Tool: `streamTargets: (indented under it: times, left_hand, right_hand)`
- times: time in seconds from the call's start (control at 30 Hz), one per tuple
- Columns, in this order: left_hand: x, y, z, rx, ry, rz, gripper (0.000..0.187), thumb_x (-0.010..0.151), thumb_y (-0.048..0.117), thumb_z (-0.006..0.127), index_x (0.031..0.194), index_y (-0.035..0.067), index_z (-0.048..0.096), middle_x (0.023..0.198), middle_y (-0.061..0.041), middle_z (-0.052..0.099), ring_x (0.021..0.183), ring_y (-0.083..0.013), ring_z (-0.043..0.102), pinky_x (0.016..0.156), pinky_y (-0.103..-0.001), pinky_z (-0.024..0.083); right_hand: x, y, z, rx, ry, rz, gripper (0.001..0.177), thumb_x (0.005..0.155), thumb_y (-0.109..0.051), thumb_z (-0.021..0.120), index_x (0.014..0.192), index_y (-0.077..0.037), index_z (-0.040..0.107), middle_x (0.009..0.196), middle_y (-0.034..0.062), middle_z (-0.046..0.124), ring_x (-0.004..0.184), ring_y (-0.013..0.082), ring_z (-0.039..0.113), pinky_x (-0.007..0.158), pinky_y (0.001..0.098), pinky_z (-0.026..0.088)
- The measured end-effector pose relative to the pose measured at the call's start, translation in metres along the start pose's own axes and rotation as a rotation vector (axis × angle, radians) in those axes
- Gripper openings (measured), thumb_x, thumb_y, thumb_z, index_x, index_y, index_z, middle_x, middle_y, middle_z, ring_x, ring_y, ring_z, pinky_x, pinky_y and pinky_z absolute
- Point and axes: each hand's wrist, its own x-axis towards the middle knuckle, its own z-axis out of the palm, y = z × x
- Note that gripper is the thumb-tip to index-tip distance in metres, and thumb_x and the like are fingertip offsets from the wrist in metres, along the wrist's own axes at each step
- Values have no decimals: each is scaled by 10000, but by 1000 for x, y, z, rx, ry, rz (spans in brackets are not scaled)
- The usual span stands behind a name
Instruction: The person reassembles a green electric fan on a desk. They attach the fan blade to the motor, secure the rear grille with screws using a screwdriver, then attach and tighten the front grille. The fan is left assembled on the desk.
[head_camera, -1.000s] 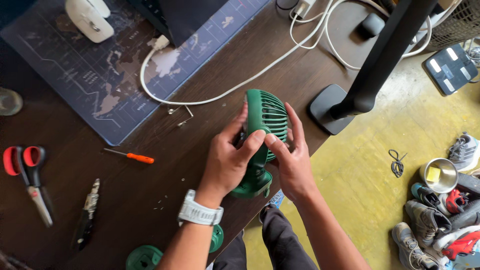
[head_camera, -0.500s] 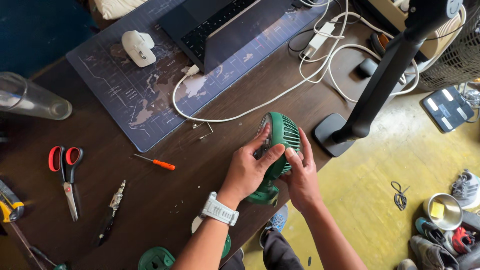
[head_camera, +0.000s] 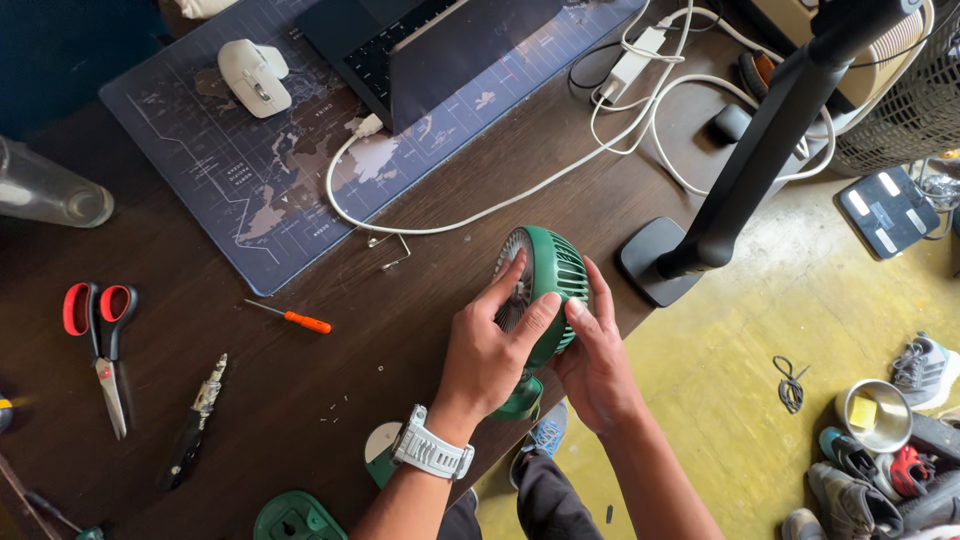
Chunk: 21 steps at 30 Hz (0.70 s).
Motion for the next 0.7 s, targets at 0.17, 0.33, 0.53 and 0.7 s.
streamTargets:
  times: [0.17, 0.33, 0.53, 0.7]
  left_hand:
    - [0, -3, 12, 139, 108, 92, 678, 936, 360, 671, 1408, -107, 533, 1443, -315, 566, 1356, -353, 598, 1068, -369, 504]
    - [-1, -4, 15, 164, 130, 95, 670, 948, 373, 645, 1427, -81, 529, 1447, -293, 579, 1327, -347, 632, 1050, -362, 524]
    - [0, -8, 10, 123, 96, 56, 690, 945, 403, 644, 1435, -67, 523, 1446, -268, 603, 1322, -327, 651, 1042, -359, 526]
    - [3, 1, 14, 148, 102, 76, 705, 948, 431, 667, 1427, -71, 541, 1463, -282, 583, 1371, -338, 603, 1086, -369, 488]
  right_hand:
    - [5, 2, -7, -66, 44, -8, 769, 948, -295, 599, 1622, -216, 240, 1319, 92, 565, 1156, 206, 613, 944, 444, 550]
    - [6, 10, -7, -114, 81, -78, 769, 964, -264, 614, 1646, -182, 267, 1285, 94, 567, 1139, 187, 598, 926, 365, 519]
    - [7, 14, -4, -219, 59, -202, 754, 978, -246, 616, 1629, -98, 265, 1424, 133, 555, 1261, 197, 586, 1058, 337, 485]
    - [5, 3, 0, -82, 76, -91, 756, 962, -267, 584, 1636, -155, 260, 1437, 124, 526, 1245, 220, 576, 1008, 387, 484]
